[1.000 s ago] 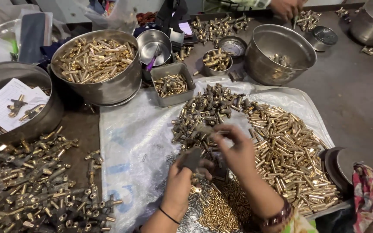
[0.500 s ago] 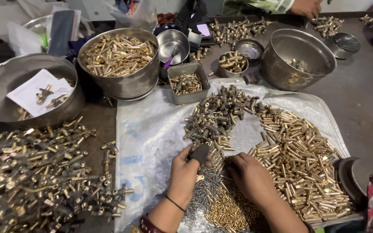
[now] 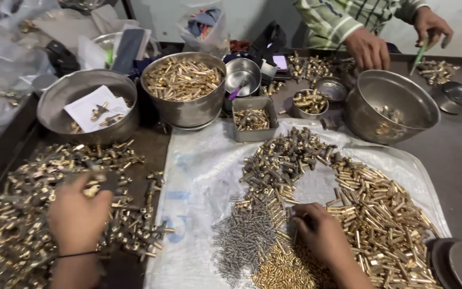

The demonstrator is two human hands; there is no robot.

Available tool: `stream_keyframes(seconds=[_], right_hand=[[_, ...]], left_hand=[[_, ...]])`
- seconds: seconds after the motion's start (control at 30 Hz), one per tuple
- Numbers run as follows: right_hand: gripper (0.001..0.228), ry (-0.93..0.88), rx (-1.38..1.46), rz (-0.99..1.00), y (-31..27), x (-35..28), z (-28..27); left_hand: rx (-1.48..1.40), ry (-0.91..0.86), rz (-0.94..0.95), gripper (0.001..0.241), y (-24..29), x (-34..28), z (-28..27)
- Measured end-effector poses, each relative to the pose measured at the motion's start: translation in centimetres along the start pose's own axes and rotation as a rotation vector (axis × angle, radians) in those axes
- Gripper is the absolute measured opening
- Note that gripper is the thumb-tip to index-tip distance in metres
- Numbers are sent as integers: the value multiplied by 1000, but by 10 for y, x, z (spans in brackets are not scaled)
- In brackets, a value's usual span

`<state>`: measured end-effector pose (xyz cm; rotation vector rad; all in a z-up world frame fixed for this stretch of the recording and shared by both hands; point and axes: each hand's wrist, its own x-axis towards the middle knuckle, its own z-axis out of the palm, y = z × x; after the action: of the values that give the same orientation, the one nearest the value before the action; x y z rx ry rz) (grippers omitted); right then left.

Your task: The person repeatedly picks small brass hardware pieces from a pile, inserts them into a black handheld jig, and secures them with a tool. Finished pieces are placed into a metal bowl. The process is repeated continuously throughout the clip.

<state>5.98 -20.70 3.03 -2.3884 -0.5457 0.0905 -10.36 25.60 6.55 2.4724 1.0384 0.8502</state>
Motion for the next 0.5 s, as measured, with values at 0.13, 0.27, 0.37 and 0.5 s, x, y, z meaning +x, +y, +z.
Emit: stream_keyframes(seconds=[0.13, 0.27, 0.37, 0.5], right_hand=[[25, -22, 29, 155, -9, 1, -6], [25, -31, -23, 181, -5, -3, -7], [23, -27, -75, 152, -7, -7, -8], [23, -84, -163, 64, -30, -15, -15]], left_hand=[[253, 138, 143, 49, -19, 2, -35], [30, 295, 110, 39, 10, -13, -48], [-457, 39, 30, 45, 52, -47, -40], [-1067, -783, -571, 56, 98, -130, 56]])
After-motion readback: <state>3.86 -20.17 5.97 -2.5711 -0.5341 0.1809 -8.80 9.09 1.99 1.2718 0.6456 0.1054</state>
